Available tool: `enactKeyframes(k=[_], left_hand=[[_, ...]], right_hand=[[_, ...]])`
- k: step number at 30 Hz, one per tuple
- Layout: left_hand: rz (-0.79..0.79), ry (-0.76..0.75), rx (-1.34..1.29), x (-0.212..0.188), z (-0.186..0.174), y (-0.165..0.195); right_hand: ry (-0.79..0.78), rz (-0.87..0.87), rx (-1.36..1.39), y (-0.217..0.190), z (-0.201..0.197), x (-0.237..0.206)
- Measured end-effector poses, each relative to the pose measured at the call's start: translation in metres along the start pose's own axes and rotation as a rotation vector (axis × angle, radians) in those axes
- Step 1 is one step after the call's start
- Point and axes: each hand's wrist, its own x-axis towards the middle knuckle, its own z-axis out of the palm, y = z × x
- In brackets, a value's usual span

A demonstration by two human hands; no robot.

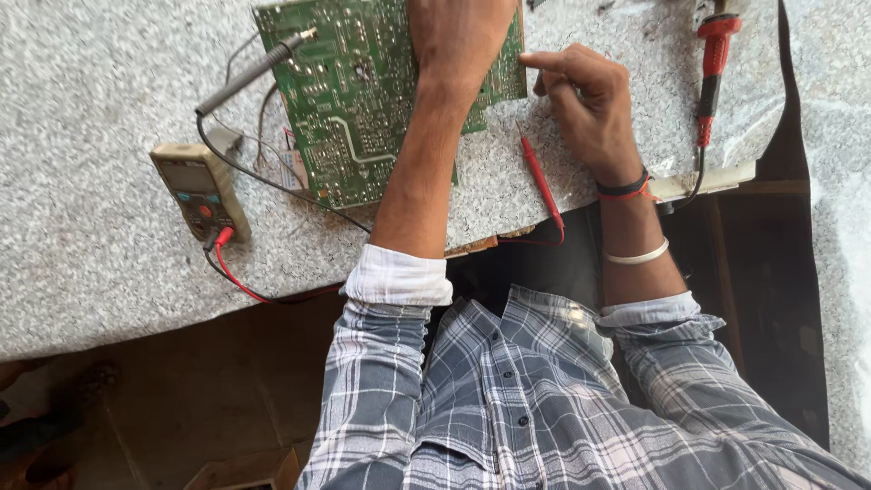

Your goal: The person uses a soldering iron to apply solder to a green circuit board while holding a small component with the other hand. The person repeatedly positions the component and applies heat to secure it to the board.

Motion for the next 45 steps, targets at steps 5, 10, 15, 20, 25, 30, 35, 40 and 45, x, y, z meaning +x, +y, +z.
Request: enactKeyframes(k=[5, 10, 15, 20, 25, 30, 35, 40, 45], left_hand=[[0.034, 0.065, 0.056, 0.013, -0.013, 0.01], [-0.035, -0.062, 0.079, 0.023, -0.025, 0.021], [-0.034, -0.081, 0.063, 0.027, -0.035, 0.025], [-0.07, -0.107, 0.057, 0.028, -0.042, 0.029], [-0.109, -0.16, 0.055, 0.029, -0.05, 0.03], [-0.091, -0.149, 0.063, 0.029, -0.054, 0.033], [-0.101, -0.155, 0.039, 0.029, -0.057, 0.035], [-0.082, -0.137, 0.049, 0.029, -0.058, 0.036], [-0.081, -0.143, 0.048, 0.027, -0.054, 0.035]], right_hand=[[0.01, 0.057, -0.044, -0.01, -0.003, 0.002], [0.018, 0.081, -0.03, -0.015, -0.003, 0.003], [0.024, 0.074, -0.034, -0.015, -0.002, 0.004], [0.029, 0.105, -0.009, -0.02, -0.001, 0.004], [0.021, 0.132, -0.006, -0.026, 0.002, 0.006], [0.017, 0.194, 0.01, -0.027, 0.002, 0.007], [0.015, 0.176, 0.017, -0.024, 0.0, 0.006], [0.009, 0.167, 0.035, -0.021, -0.001, 0.006], [-0.006, 0.169, 0.016, -0.021, -0.002, 0.005]])
